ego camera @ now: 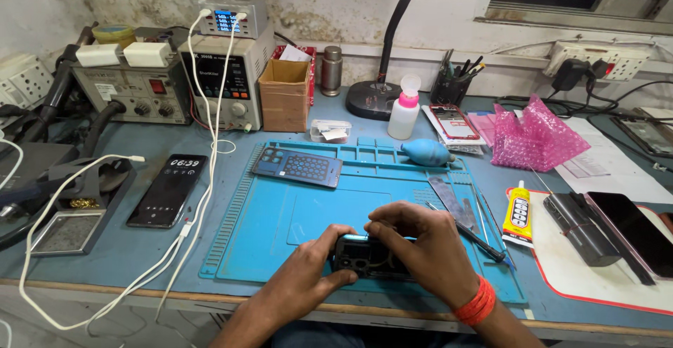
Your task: The person pries open a smartphone on a blue repair mat using a pry tool, removes the back cover and works on the internal components, lifting the battery and screen assembly. They use tweezers to handle a small part, then wrap the removed component in pink bubble wrap and place it into a plastic bag.
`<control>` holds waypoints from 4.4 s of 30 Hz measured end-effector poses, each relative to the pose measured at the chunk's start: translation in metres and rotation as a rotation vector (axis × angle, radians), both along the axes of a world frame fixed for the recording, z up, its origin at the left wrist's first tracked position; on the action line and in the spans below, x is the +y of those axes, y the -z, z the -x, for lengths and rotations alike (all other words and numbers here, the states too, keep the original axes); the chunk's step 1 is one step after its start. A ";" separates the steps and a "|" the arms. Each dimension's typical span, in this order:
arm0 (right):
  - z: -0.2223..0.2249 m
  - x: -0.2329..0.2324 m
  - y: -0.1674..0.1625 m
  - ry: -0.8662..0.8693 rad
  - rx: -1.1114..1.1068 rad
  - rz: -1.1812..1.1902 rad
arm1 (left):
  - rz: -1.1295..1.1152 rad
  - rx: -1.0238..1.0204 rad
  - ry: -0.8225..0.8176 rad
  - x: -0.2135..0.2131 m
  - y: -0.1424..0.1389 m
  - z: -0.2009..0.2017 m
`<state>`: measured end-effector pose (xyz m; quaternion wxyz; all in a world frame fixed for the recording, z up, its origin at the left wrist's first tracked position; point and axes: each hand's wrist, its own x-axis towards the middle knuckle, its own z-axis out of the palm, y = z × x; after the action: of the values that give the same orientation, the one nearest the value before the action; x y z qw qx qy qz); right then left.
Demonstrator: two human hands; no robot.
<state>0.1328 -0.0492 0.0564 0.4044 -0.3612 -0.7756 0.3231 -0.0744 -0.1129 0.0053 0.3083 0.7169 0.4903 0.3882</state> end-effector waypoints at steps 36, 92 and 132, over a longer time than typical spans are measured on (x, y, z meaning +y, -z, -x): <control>0.018 -0.005 -0.011 -0.091 -0.132 -0.053 | 0.025 0.017 -0.011 -0.002 0.002 -0.002; 0.023 0.021 0.023 -0.270 0.217 0.308 | 0.183 -0.862 -0.045 0.026 0.014 -0.019; -0.040 0.027 0.013 -0.149 -0.673 -0.180 | -0.421 0.185 -0.313 0.046 -0.025 0.034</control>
<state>0.1726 -0.0222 0.0438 0.1316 -0.3529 -0.9149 0.1451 -0.1083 -0.0672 0.0306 0.0426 0.7131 0.5296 0.4573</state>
